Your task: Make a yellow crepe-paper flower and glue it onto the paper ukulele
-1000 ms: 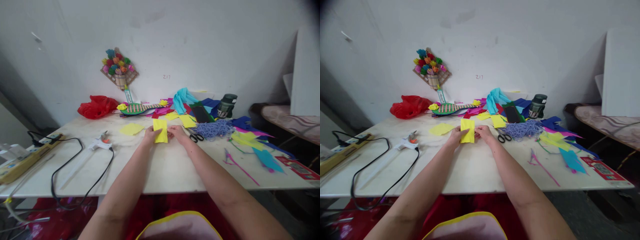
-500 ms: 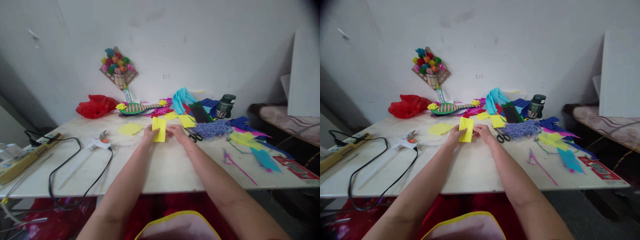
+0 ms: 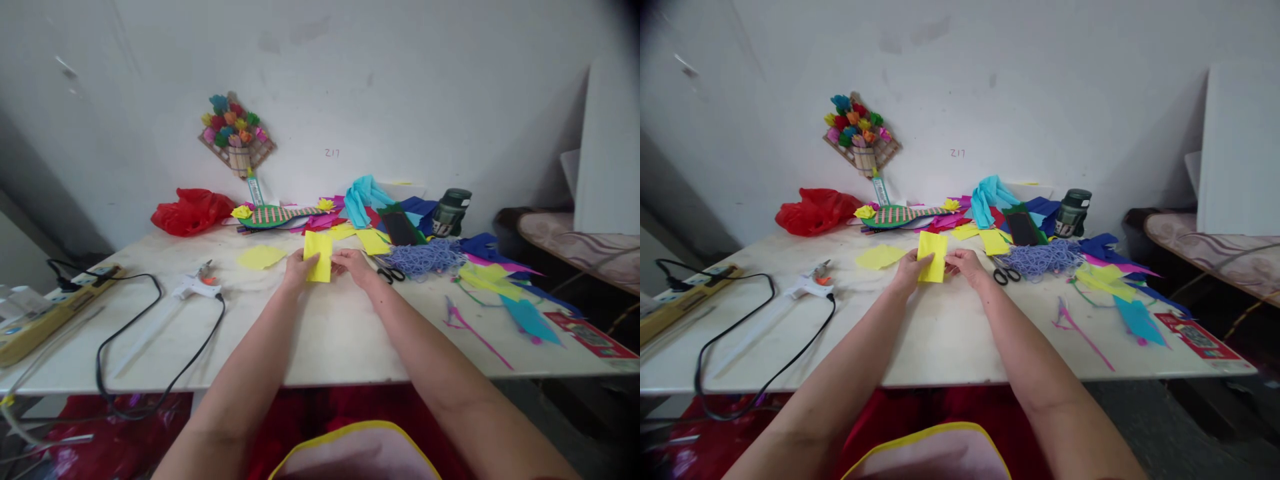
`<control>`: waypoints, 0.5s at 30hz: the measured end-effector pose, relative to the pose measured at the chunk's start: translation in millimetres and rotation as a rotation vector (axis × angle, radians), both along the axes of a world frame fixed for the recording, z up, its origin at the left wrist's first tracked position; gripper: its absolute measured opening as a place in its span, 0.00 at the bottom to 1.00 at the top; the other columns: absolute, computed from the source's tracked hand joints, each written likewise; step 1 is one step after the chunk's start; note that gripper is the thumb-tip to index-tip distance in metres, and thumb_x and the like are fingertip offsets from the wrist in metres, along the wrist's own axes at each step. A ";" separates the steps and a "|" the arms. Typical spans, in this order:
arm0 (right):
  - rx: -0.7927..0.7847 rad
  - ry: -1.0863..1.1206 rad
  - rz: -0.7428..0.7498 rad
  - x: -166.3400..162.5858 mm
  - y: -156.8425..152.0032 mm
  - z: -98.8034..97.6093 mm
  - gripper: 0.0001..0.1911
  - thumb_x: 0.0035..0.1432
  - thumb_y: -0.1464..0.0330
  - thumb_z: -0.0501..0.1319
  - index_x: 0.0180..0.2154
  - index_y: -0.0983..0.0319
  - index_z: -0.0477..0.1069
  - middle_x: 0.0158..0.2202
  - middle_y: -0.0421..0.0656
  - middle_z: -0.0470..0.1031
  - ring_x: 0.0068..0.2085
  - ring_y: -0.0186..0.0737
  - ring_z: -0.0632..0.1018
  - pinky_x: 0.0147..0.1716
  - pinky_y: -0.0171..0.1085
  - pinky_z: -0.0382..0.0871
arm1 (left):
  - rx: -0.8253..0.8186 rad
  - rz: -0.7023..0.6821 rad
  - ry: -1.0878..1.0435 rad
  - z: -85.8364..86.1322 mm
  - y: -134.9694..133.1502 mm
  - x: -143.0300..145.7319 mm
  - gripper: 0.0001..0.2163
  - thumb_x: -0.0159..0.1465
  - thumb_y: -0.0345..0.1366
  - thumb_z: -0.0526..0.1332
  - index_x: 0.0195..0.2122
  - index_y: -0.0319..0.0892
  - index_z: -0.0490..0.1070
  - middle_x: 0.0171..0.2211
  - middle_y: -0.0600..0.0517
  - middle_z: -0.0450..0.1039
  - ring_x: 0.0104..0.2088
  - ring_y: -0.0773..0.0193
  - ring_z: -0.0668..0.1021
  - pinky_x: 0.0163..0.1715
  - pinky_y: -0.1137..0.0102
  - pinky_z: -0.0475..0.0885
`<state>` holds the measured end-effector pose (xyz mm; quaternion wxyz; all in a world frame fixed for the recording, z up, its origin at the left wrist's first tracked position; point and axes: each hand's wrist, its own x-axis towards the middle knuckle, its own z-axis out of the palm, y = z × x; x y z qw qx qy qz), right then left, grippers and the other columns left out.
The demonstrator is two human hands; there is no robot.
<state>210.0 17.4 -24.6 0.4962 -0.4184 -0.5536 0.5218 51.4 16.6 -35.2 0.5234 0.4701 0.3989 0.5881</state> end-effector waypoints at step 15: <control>0.555 -0.005 -0.144 -12.4 0.0 8.3 0.02 0.43 0.71 0.60 0.24 0.59 0.72 0.38 0.43 0.78 0.43 0.38 0.76 0.46 0.40 0.69 | 0.140 0.018 -0.169 7.4 -2.7 4.6 0.23 0.41 0.34 0.68 0.41 0.41 0.72 0.42 0.48 0.75 0.42 0.58 0.76 0.43 0.66 0.70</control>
